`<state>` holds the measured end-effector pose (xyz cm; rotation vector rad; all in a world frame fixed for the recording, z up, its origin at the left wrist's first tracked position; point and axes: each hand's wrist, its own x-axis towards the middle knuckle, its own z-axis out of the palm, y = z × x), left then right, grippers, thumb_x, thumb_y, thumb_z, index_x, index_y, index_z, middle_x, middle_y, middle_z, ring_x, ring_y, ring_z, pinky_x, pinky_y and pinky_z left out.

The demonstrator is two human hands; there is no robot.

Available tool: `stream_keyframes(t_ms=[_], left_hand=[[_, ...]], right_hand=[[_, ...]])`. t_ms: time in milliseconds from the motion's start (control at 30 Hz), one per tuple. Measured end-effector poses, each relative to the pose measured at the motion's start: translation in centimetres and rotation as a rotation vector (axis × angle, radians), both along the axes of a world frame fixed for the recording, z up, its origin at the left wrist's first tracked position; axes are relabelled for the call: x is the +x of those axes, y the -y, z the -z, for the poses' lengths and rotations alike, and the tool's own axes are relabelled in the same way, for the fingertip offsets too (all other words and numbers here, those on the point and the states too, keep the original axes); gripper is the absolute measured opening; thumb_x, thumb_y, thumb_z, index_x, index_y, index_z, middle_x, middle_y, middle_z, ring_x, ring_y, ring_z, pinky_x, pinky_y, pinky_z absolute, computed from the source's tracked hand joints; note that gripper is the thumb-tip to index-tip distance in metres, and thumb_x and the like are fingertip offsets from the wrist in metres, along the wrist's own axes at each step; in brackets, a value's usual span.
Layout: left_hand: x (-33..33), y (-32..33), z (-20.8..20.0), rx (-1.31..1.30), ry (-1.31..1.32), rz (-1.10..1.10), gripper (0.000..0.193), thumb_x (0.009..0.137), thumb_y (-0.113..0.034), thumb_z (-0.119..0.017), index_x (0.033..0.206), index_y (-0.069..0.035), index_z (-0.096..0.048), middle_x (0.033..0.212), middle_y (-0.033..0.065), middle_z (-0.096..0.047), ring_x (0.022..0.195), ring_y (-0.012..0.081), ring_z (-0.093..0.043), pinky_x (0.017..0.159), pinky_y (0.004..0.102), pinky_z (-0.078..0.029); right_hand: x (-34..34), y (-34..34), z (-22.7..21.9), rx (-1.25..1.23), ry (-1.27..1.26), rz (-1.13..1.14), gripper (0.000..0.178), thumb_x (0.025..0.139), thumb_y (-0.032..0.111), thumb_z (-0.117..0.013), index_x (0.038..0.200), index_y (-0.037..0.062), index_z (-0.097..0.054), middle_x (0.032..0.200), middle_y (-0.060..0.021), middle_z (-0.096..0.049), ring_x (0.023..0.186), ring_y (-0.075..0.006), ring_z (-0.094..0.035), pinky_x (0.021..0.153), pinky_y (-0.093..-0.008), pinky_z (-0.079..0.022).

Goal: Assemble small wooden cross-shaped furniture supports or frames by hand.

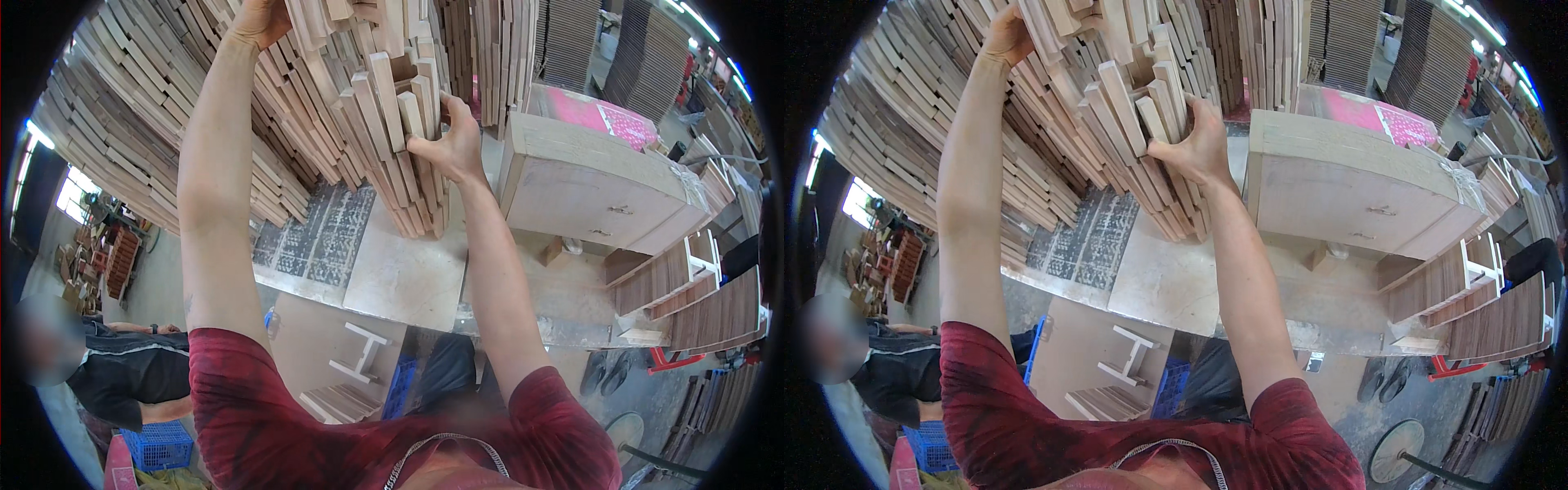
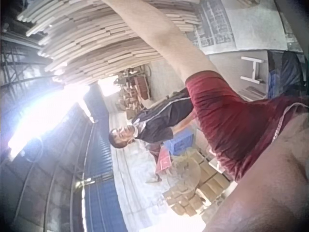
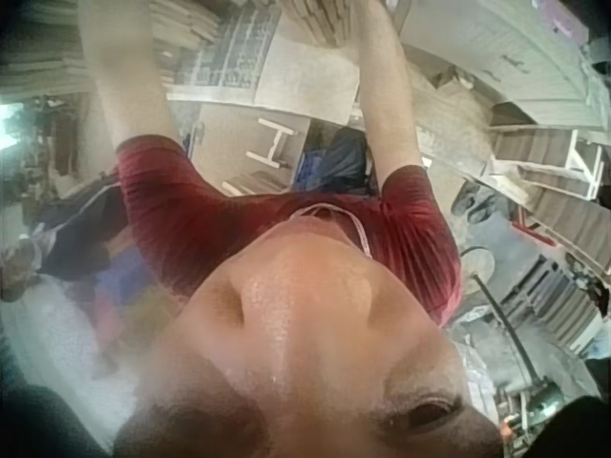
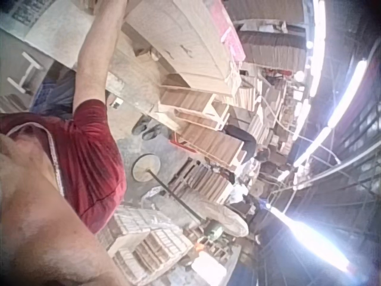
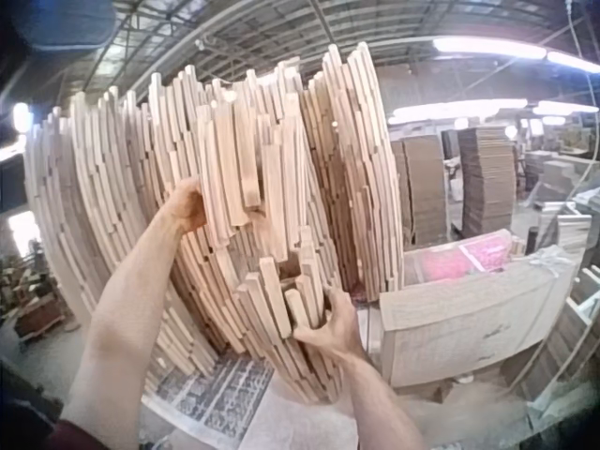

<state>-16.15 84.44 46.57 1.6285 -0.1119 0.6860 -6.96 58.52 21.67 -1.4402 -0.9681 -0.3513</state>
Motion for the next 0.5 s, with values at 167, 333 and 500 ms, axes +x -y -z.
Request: stream_keyframes(t_ms=[167, 333, 500], left_hand=[[0.0, -0.3, -1.0, 0.000, -0.077, 0.004, 0.048, 0.061, -0.010, -0.063, 0.107, 0.001, -0.069, 0.111, 0.0127, -0.070, 0.105, 0.0305, -0.065, 0.101, 0.0468, -0.050], [1.2, -1.8, -0.6, 0.026, -0.047, 0.243, 0.048, 0.067, -0.010, -0.065, 0.113, 0.002, -0.067, 0.113, 0.0134, -0.070, 0.104, 0.0288, -0.067, 0.098, 0.0450, -0.054], [0.2, 1.0, 1.1, -0.075, 0.038, 0.190, 0.045, 0.082, -0.022, -0.066, 0.121, 0.000, -0.065, 0.118, 0.0153, -0.068, 0.109, 0.0289, -0.065, 0.100, 0.0466, -0.051]], right_hand=[[-0.4, -0.1, -0.4, 0.034, -0.042, 0.022, 0.086, 0.053, 0.032, -0.083, 0.122, -0.0119, -0.058, 0.112, -0.0240, -0.064, 0.110, -0.0358, -0.061, 0.096, -0.0417, -0.049], [0.4, -0.8, 0.8, 0.063, -0.035, -0.040, 0.087, 0.054, 0.032, -0.083, 0.124, -0.0128, -0.056, 0.114, -0.0258, -0.064, 0.111, -0.0360, -0.060, 0.098, -0.0401, -0.048], [0.4, -0.8, 1.5, 0.063, -0.032, -0.052, 0.086, 0.055, 0.030, -0.083, 0.124, -0.0129, -0.055, 0.117, -0.0271, -0.062, 0.112, -0.0361, -0.061, 0.099, -0.0402, -0.048]])
